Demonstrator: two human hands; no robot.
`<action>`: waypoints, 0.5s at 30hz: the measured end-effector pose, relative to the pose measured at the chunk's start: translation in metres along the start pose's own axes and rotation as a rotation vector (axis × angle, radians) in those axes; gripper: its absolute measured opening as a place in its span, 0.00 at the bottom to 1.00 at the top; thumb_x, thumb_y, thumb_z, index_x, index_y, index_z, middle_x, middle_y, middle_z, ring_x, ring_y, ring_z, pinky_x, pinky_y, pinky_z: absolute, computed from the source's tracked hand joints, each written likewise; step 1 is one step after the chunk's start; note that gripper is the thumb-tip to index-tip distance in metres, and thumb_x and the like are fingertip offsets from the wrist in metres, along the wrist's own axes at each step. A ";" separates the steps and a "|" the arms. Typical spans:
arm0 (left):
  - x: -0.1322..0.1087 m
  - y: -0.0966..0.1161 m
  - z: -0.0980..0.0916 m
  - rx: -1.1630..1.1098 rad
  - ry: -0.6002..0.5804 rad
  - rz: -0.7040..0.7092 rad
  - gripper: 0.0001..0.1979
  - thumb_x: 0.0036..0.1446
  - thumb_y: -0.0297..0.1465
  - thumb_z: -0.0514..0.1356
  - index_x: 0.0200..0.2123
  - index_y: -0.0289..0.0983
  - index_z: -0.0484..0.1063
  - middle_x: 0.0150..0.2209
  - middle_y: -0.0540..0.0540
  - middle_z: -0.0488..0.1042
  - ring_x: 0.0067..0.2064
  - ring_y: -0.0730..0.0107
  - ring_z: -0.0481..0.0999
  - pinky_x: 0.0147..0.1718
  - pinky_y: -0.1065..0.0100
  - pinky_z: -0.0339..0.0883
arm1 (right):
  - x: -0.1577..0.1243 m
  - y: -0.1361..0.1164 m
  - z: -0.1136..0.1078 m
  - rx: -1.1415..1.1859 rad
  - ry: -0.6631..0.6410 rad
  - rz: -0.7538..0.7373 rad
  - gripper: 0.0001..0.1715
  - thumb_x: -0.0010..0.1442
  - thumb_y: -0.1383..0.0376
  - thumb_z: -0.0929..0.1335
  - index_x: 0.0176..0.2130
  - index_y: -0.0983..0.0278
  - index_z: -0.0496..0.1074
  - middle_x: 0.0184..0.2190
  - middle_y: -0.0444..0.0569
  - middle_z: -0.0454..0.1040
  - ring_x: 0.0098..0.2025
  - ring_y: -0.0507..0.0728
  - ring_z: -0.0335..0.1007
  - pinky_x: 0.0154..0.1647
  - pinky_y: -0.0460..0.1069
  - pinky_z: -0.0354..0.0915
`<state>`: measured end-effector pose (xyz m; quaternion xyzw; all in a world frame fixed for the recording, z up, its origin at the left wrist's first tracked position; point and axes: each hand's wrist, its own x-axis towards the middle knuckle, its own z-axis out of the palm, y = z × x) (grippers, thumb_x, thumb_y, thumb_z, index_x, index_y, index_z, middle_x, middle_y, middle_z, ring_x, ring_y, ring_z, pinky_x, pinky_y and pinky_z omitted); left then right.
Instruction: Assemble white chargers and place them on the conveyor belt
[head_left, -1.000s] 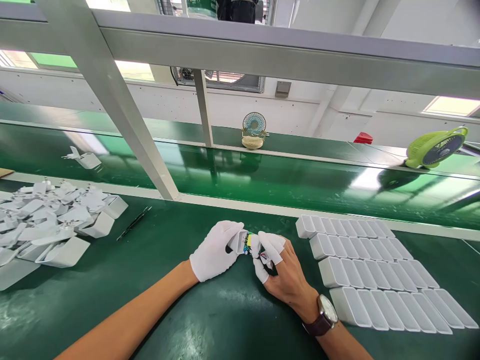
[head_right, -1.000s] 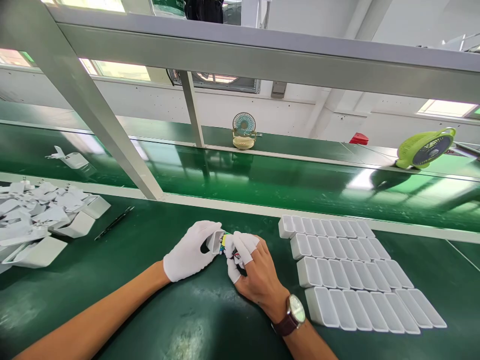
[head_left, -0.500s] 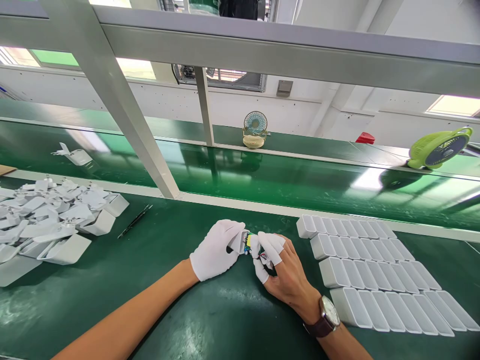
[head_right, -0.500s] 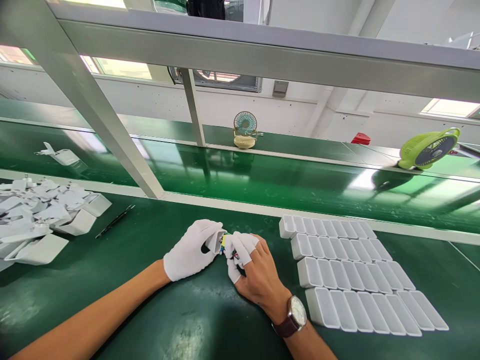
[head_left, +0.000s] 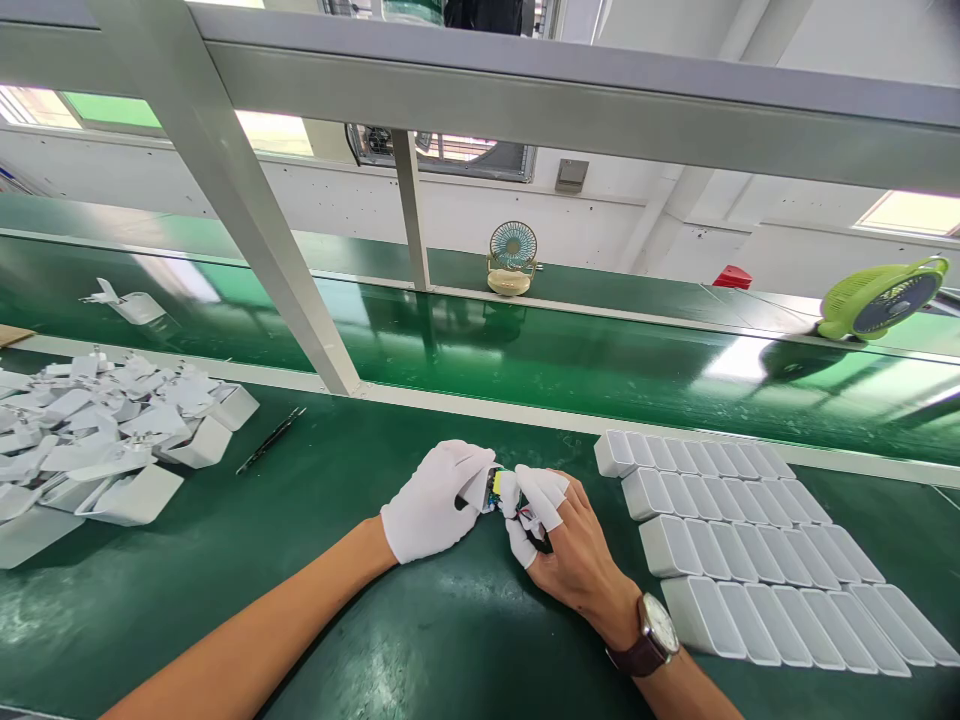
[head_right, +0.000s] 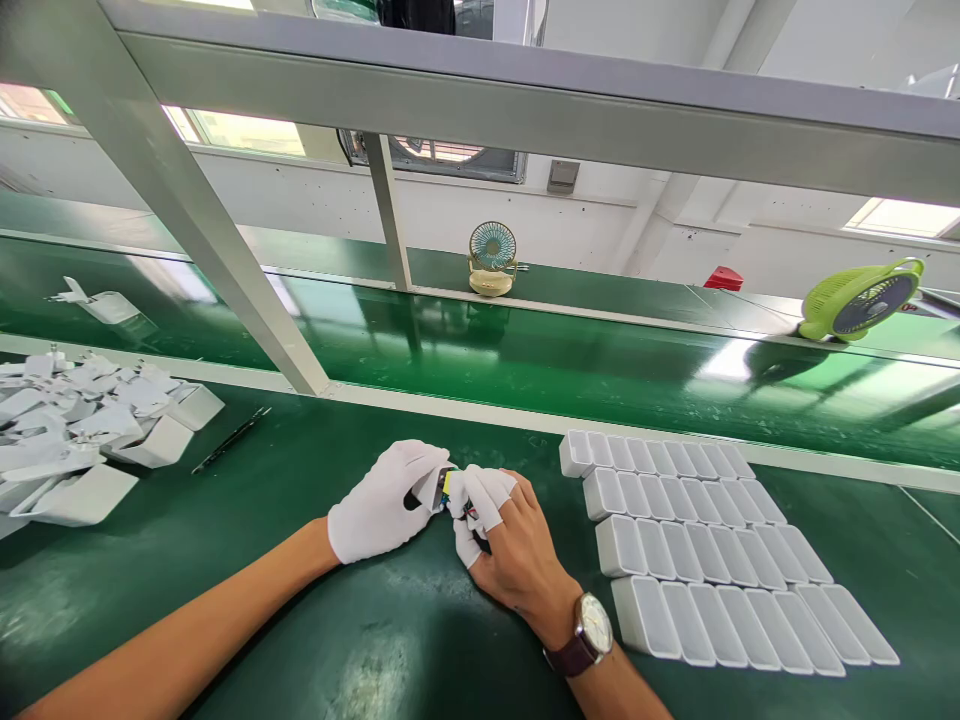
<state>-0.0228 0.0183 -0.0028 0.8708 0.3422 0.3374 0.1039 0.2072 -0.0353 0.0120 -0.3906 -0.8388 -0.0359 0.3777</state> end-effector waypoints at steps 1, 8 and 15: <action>0.000 0.000 0.000 -0.001 0.000 0.002 0.36 0.54 0.22 0.61 0.64 0.46 0.58 0.54 0.41 0.72 0.56 0.53 0.71 0.55 0.49 0.68 | 0.000 0.000 0.000 0.002 0.000 -0.001 0.47 0.60 0.75 0.67 0.71 0.60 0.48 0.54 0.56 0.72 0.55 0.64 0.69 0.57 0.63 0.68; 0.000 0.000 -0.001 -0.038 -0.020 0.003 0.34 0.54 0.21 0.60 0.63 0.45 0.59 0.55 0.41 0.71 0.56 0.53 0.70 0.55 0.50 0.68 | 0.000 -0.001 0.000 0.011 -0.016 0.009 0.46 0.61 0.75 0.67 0.71 0.60 0.48 0.54 0.56 0.72 0.56 0.64 0.68 0.57 0.63 0.68; -0.001 0.000 0.000 -0.142 -0.069 -0.026 0.35 0.54 0.19 0.58 0.64 0.45 0.57 0.58 0.40 0.68 0.60 0.55 0.68 0.58 0.51 0.67 | -0.001 0.001 0.001 0.012 -0.021 0.007 0.45 0.62 0.74 0.66 0.71 0.60 0.47 0.55 0.56 0.72 0.56 0.64 0.68 0.57 0.64 0.68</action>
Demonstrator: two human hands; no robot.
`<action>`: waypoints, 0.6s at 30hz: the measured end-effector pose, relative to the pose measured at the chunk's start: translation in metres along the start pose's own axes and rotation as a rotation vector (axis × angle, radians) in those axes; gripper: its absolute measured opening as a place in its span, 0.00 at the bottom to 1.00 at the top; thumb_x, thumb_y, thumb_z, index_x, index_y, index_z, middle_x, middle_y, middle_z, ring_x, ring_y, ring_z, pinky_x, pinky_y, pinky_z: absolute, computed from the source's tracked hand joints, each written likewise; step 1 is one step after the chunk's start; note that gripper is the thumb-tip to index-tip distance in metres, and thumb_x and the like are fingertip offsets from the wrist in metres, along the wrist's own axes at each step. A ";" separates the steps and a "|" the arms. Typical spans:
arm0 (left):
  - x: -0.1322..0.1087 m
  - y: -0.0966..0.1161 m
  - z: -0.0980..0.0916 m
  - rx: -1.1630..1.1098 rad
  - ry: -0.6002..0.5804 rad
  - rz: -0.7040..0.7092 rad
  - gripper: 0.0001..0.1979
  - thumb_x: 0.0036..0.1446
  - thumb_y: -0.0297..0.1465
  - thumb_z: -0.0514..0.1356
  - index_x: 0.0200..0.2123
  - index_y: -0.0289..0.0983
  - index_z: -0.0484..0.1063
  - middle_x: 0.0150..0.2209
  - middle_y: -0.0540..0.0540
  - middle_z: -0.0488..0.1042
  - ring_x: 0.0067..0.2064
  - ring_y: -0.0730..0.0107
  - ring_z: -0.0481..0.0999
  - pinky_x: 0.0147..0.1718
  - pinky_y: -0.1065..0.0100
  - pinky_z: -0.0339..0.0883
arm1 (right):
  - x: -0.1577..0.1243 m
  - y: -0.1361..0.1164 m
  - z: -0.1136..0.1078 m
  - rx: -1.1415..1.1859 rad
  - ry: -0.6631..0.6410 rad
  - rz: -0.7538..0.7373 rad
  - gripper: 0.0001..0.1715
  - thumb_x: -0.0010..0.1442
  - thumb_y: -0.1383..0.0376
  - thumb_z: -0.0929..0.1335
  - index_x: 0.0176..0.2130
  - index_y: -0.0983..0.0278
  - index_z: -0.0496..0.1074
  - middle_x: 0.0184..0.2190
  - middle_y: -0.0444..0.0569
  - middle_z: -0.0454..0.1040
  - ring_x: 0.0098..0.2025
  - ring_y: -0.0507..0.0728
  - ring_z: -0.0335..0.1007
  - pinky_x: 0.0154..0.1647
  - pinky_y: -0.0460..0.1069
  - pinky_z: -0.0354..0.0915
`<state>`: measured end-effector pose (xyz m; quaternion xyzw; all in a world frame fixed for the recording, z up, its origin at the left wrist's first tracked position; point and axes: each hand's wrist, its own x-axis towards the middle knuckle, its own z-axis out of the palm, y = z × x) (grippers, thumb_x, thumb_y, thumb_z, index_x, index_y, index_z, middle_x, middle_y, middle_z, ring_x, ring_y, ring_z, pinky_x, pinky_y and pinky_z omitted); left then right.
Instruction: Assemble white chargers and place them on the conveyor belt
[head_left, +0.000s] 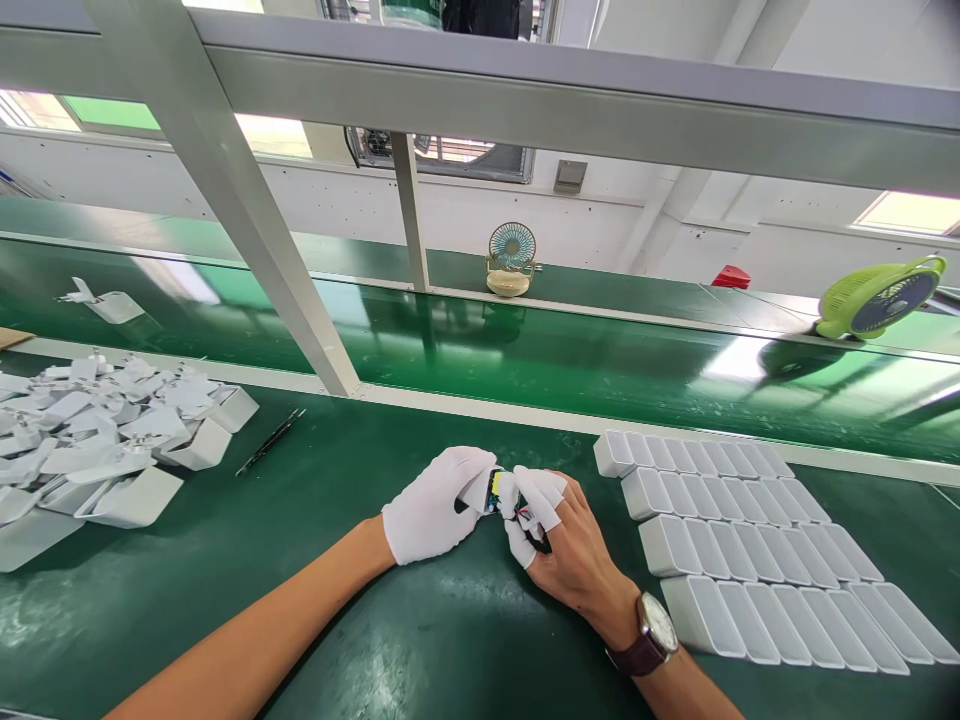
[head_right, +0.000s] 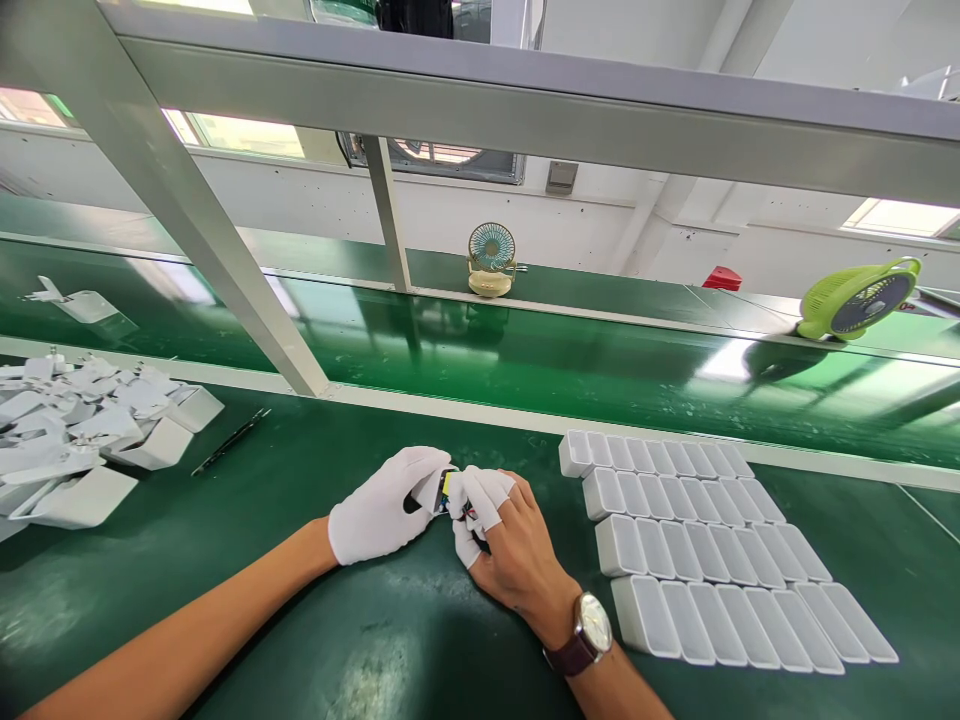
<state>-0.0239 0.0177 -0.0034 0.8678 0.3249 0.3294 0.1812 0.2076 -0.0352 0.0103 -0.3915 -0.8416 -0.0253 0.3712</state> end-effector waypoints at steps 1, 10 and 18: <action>0.000 0.000 0.000 -0.012 -0.007 -0.001 0.35 0.54 0.18 0.58 0.64 0.45 0.57 0.58 0.40 0.68 0.60 0.55 0.68 0.59 0.51 0.67 | 0.000 0.000 0.000 -0.002 0.000 -0.003 0.45 0.62 0.74 0.66 0.71 0.60 0.47 0.55 0.56 0.72 0.56 0.64 0.68 0.57 0.64 0.68; -0.001 -0.003 0.001 -0.063 -0.021 -0.036 0.35 0.53 0.18 0.59 0.63 0.44 0.58 0.58 0.40 0.68 0.60 0.56 0.68 0.59 0.52 0.67 | 0.001 0.001 0.000 0.026 0.026 -0.014 0.42 0.61 0.74 0.67 0.70 0.62 0.51 0.53 0.56 0.73 0.55 0.63 0.70 0.56 0.62 0.69; 0.000 -0.003 0.000 -0.118 -0.027 -0.065 0.32 0.54 0.20 0.60 0.61 0.43 0.59 0.55 0.41 0.69 0.56 0.58 0.71 0.56 0.55 0.69 | 0.000 0.005 0.003 0.092 0.032 0.026 0.41 0.62 0.74 0.67 0.69 0.61 0.53 0.51 0.55 0.74 0.54 0.63 0.70 0.55 0.62 0.69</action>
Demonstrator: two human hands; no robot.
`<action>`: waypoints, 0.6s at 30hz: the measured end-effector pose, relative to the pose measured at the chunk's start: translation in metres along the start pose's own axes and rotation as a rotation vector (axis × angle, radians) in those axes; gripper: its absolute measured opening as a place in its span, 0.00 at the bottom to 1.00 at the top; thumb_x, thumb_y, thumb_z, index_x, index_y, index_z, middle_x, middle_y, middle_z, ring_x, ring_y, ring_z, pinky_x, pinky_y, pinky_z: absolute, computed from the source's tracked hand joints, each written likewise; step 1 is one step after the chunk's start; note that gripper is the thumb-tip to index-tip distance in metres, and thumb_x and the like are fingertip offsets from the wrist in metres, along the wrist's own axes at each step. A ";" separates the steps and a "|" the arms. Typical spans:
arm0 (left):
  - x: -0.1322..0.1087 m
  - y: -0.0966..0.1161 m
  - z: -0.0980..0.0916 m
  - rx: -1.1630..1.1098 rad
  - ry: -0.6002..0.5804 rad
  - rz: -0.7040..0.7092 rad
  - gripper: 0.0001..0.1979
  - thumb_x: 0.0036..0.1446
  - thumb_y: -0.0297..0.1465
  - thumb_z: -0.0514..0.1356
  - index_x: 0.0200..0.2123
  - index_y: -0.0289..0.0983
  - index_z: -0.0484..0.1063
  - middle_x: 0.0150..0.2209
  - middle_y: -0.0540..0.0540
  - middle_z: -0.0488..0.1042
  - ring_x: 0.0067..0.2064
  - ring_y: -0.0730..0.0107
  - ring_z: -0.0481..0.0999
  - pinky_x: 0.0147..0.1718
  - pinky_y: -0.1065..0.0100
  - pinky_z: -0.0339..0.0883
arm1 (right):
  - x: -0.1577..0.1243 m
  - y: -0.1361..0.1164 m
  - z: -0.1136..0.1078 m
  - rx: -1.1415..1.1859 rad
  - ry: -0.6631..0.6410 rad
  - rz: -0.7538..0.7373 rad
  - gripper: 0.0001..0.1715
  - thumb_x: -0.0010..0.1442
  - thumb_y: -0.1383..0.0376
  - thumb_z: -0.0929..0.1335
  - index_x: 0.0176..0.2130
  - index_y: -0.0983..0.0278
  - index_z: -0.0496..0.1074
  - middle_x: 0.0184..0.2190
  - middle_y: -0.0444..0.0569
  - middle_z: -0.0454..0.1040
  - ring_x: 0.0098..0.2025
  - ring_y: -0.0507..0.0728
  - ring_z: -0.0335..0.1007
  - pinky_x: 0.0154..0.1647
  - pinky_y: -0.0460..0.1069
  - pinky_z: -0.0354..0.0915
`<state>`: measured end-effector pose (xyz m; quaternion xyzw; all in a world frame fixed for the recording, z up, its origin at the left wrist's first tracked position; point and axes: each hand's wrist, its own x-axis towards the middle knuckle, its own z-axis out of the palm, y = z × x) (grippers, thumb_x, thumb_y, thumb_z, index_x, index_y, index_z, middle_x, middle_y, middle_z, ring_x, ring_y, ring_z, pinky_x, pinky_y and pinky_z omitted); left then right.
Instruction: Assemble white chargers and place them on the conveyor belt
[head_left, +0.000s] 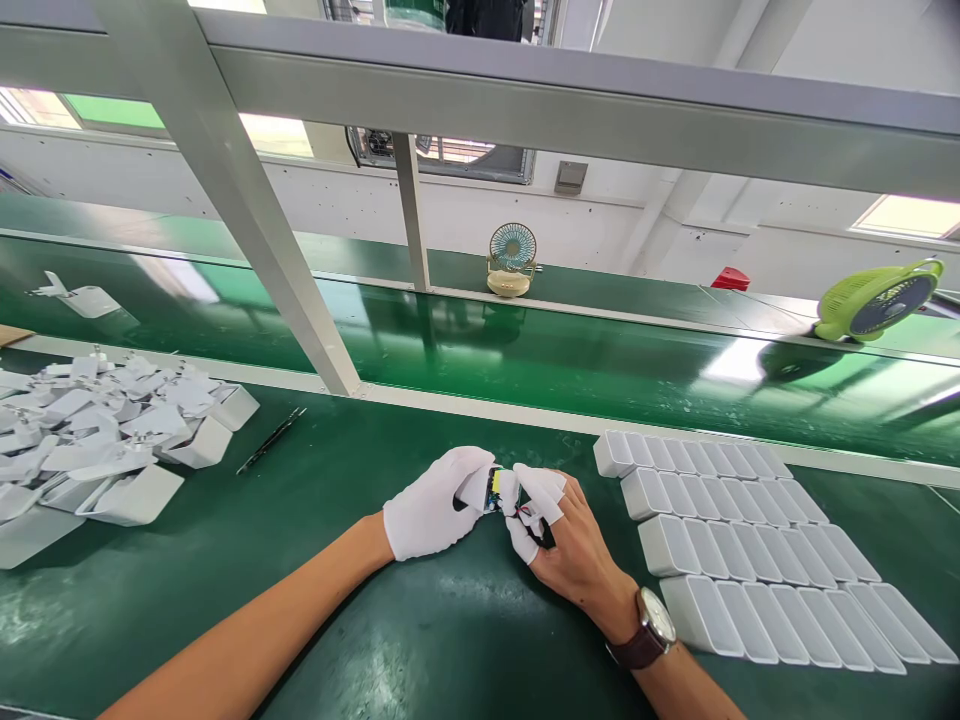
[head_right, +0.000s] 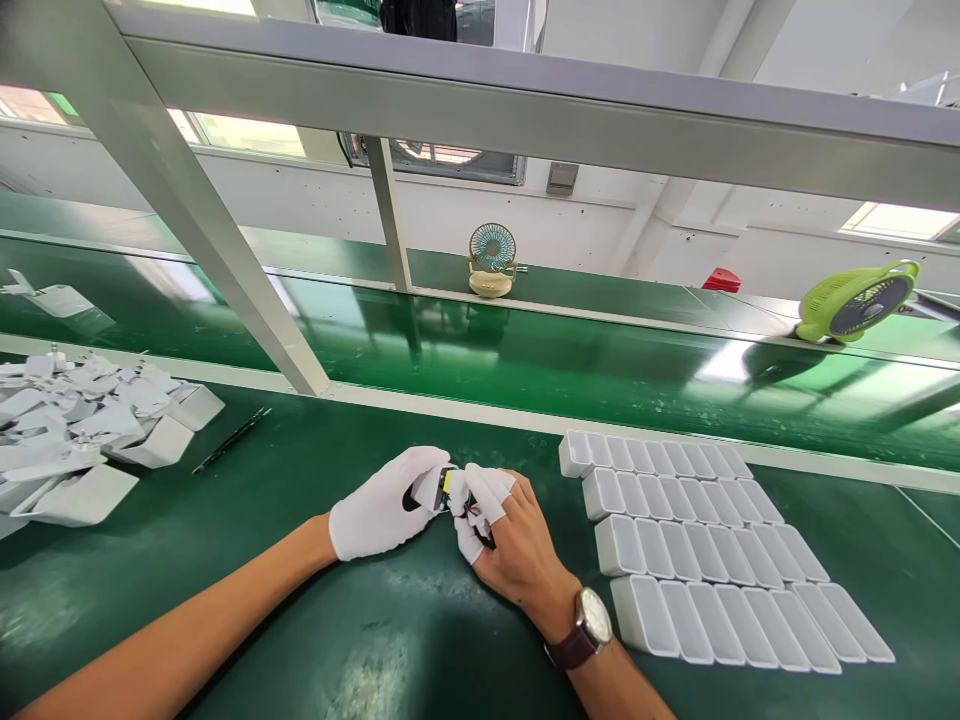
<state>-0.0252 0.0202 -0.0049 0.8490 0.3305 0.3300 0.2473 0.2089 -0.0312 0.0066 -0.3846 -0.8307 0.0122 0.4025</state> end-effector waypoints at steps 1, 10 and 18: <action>0.000 0.000 0.000 -0.003 -0.001 -0.003 0.31 0.55 0.21 0.60 0.61 0.43 0.59 0.55 0.41 0.69 0.56 0.59 0.71 0.56 0.56 0.69 | 0.000 0.000 0.000 0.007 -0.001 0.004 0.40 0.62 0.74 0.67 0.69 0.61 0.54 0.51 0.55 0.74 0.53 0.63 0.70 0.55 0.62 0.69; 0.000 -0.002 0.001 -0.016 -0.006 -0.042 0.32 0.54 0.23 0.63 0.60 0.43 0.59 0.55 0.41 0.69 0.55 0.59 0.72 0.54 0.57 0.70 | 0.000 0.002 0.000 0.055 -0.003 0.054 0.38 0.63 0.72 0.67 0.68 0.61 0.56 0.50 0.54 0.74 0.50 0.62 0.70 0.52 0.60 0.69; 0.000 -0.010 0.008 0.029 -0.021 -0.134 0.33 0.48 0.27 0.72 0.56 0.44 0.65 0.56 0.43 0.70 0.57 0.55 0.72 0.57 0.52 0.69 | -0.001 0.004 -0.001 0.035 -0.036 0.015 0.39 0.64 0.70 0.68 0.69 0.61 0.55 0.52 0.56 0.73 0.54 0.63 0.69 0.55 0.62 0.69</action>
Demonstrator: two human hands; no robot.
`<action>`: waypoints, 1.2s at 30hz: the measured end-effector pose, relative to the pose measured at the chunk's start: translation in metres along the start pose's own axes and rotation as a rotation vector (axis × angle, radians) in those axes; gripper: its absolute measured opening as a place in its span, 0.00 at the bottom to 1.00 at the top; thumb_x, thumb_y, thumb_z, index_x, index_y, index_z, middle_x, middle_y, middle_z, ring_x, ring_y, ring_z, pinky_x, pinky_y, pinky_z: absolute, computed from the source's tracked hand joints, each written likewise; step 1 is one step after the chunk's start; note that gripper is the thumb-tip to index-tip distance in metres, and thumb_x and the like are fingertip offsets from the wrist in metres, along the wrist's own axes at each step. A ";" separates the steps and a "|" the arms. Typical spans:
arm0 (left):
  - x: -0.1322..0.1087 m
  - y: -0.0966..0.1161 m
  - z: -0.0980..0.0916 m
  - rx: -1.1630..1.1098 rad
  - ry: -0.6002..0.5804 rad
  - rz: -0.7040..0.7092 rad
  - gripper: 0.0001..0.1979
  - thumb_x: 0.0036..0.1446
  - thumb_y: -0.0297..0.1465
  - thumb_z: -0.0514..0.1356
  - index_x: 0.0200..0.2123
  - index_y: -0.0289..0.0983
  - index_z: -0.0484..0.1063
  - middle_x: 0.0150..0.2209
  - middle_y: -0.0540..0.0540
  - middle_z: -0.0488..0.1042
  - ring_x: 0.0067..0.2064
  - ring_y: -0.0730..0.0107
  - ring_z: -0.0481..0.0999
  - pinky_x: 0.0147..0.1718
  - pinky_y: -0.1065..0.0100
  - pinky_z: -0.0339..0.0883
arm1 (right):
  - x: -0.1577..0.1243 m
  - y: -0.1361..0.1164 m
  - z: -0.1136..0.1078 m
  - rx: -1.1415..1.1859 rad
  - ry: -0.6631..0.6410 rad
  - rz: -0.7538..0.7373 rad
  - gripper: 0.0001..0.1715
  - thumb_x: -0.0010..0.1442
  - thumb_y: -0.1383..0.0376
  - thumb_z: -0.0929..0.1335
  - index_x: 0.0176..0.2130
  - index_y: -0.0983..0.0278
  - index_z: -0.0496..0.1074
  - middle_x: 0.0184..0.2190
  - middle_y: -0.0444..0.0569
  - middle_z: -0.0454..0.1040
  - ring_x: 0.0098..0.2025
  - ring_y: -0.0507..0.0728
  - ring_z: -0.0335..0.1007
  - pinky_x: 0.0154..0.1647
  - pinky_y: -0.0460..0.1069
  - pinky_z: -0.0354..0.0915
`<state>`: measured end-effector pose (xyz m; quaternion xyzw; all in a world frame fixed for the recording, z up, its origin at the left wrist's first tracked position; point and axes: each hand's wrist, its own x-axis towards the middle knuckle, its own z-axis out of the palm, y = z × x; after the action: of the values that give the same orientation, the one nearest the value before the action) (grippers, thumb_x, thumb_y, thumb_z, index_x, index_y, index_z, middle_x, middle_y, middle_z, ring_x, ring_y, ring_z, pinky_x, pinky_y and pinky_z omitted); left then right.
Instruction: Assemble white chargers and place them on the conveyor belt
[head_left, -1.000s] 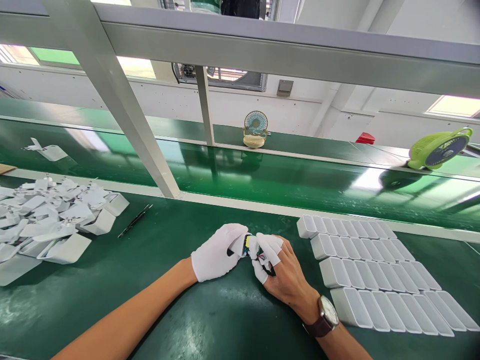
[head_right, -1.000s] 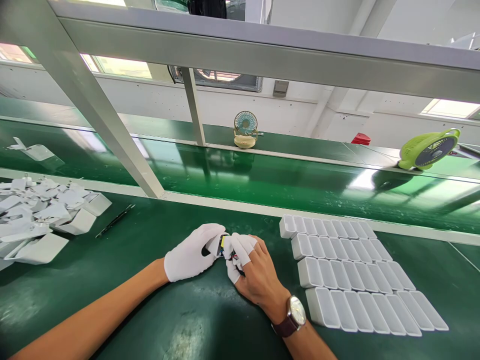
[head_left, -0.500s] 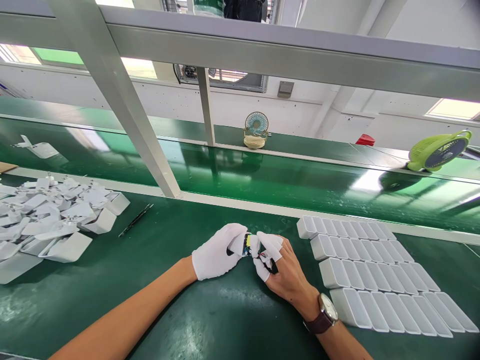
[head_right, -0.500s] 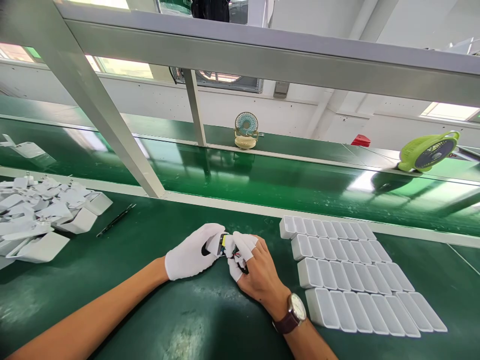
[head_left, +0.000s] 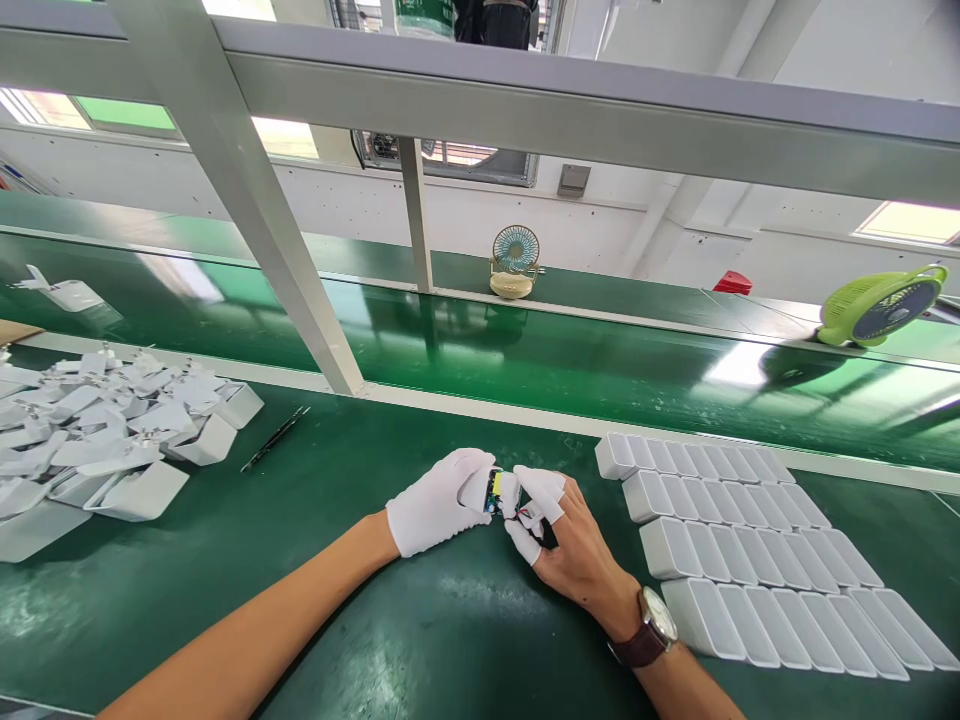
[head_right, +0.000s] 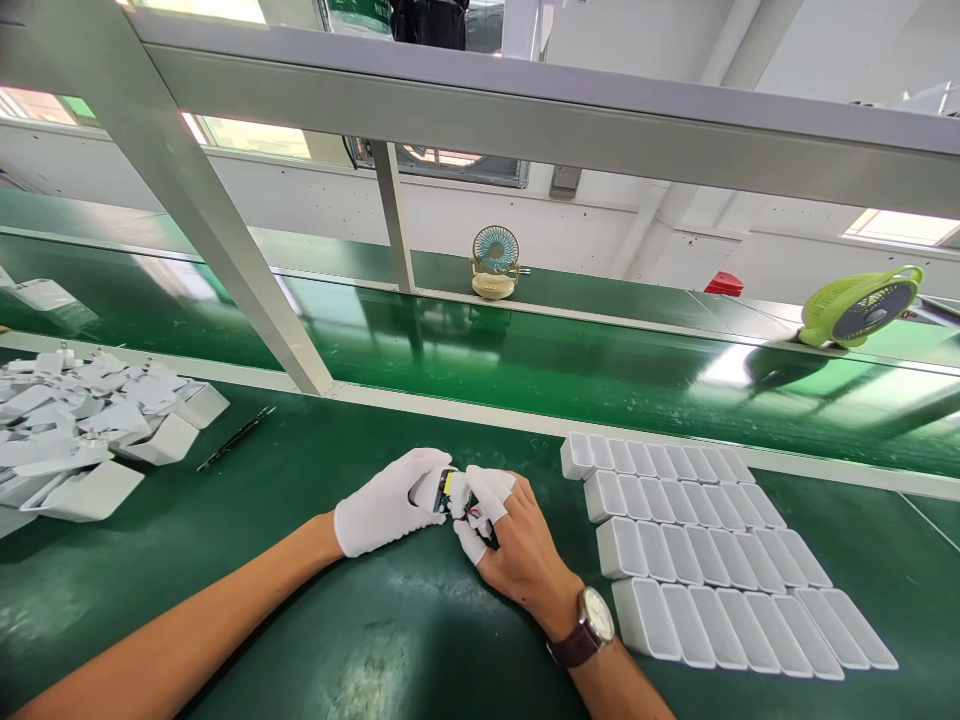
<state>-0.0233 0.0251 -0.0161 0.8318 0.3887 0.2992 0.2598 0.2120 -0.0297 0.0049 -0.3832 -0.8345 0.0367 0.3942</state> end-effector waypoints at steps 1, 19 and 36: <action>0.000 0.001 -0.001 0.002 -0.005 -0.009 0.32 0.49 0.27 0.72 0.55 0.44 0.65 0.56 0.43 0.70 0.57 0.55 0.72 0.57 0.52 0.69 | 0.000 0.000 0.000 -0.003 -0.004 -0.002 0.39 0.64 0.70 0.68 0.69 0.61 0.55 0.52 0.56 0.73 0.54 0.63 0.69 0.55 0.62 0.69; 0.002 0.007 -0.005 -0.014 -0.024 -0.018 0.29 0.49 0.28 0.72 0.54 0.44 0.67 0.55 0.43 0.71 0.57 0.55 0.72 0.57 0.52 0.69 | 0.004 -0.001 -0.004 0.029 -0.007 -0.008 0.39 0.64 0.71 0.67 0.69 0.61 0.54 0.49 0.55 0.75 0.52 0.62 0.70 0.55 0.61 0.69; 0.002 0.005 -0.006 0.017 -0.003 -0.113 0.36 0.43 0.28 0.73 0.56 0.43 0.67 0.55 0.45 0.73 0.54 0.55 0.75 0.55 0.54 0.71 | 0.002 -0.004 -0.007 0.127 0.024 0.061 0.38 0.63 0.72 0.68 0.68 0.58 0.56 0.46 0.53 0.74 0.47 0.61 0.71 0.51 0.61 0.72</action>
<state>-0.0240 0.0251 -0.0078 0.8110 0.4372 0.2797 0.2698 0.2133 -0.0328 0.0125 -0.3829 -0.8137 0.0971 0.4264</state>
